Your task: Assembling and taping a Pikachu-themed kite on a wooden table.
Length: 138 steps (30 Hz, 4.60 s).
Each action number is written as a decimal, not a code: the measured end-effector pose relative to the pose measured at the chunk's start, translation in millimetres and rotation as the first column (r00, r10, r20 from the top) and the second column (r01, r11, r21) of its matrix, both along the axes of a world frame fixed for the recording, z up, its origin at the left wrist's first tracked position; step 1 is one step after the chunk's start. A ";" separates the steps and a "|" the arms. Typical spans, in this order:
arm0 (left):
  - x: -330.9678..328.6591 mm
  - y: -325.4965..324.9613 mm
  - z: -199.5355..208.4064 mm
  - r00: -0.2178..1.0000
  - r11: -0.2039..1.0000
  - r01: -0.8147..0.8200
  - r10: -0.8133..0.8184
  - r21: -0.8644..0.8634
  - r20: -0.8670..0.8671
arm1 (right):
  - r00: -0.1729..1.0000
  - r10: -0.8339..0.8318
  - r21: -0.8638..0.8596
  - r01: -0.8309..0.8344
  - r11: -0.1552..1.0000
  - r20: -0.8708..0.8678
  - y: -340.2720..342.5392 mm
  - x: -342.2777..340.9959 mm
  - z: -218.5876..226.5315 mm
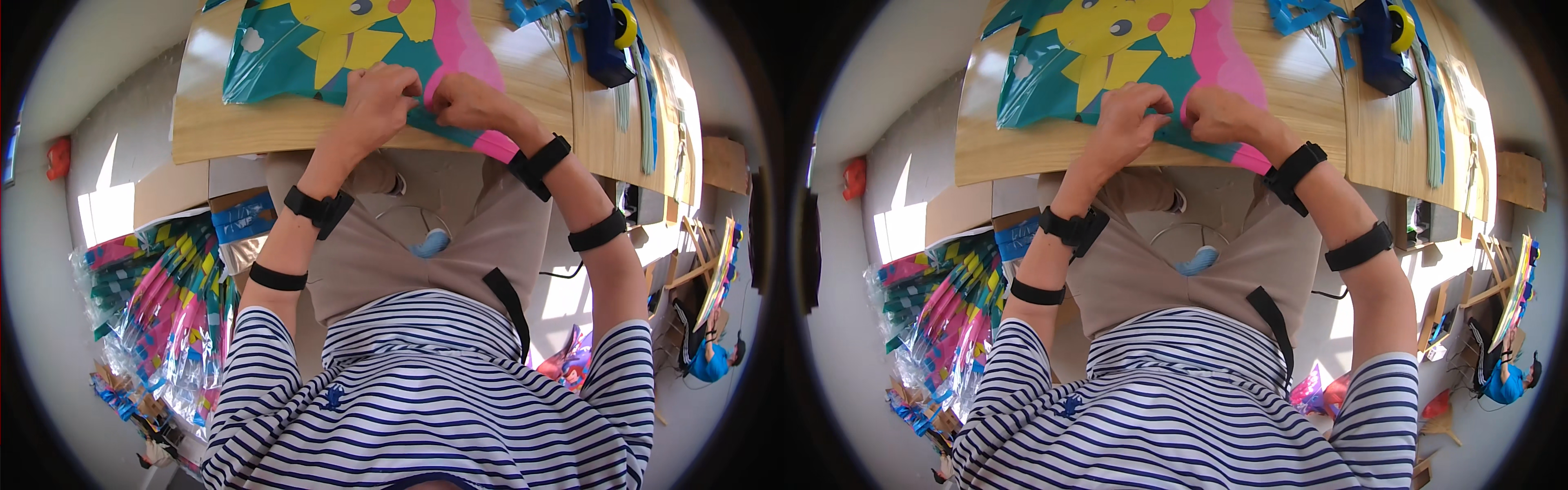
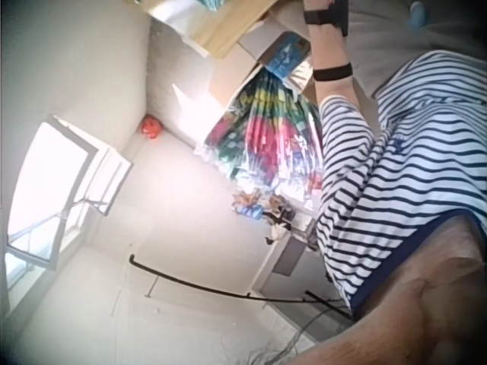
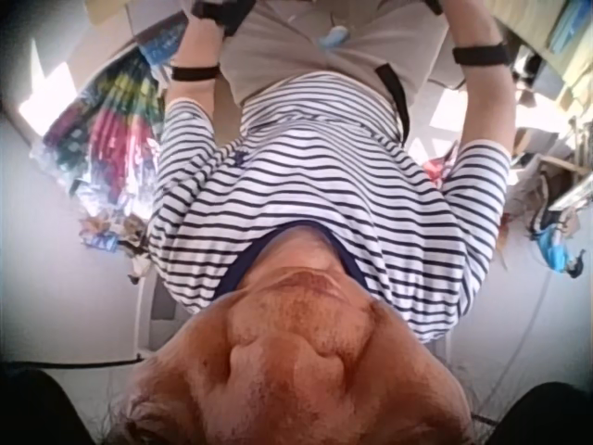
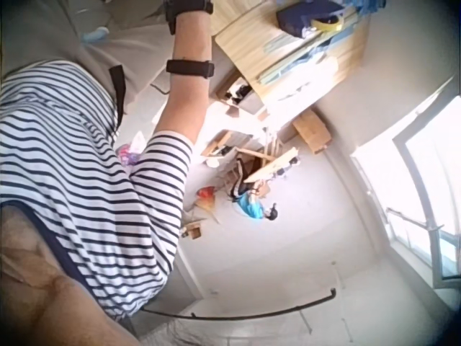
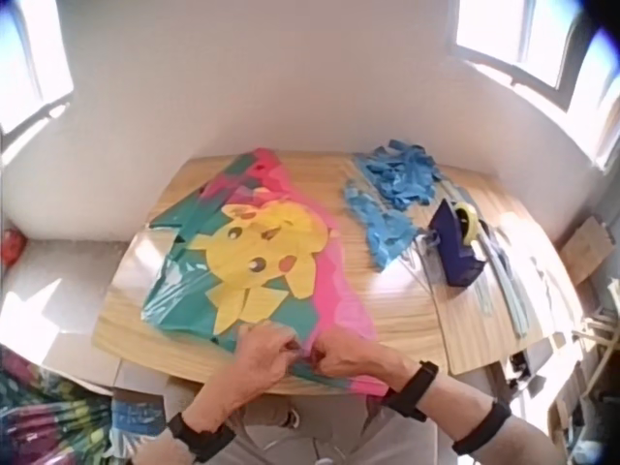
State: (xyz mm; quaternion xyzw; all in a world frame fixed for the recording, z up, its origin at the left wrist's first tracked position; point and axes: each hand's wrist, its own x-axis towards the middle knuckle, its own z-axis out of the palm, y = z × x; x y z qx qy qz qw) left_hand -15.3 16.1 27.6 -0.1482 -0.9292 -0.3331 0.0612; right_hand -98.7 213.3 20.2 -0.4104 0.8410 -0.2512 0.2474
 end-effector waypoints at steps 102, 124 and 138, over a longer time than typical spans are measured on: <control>81.8 41.6 -11.8 0.998 0.955 -0.027 0.007 -0.294 -0.070 | 0.948 -0.312 -0.216 0.292 0.932 -0.066 7.6 18.8 -11.4; 80.6 42.7 -9.0 0.997 0.957 -0.028 0.007 -0.287 -0.074 | 0.943 -0.283 -0.194 0.249 0.949 -0.175 2.2 16.3 -15.7; 80.7 44.4 -9.2 0.999 0.954 -0.024 0.009 -0.298 -0.051 | 0.942 -0.302 -0.226 0.266 0.937 -0.146 7.5 20.0 -15.3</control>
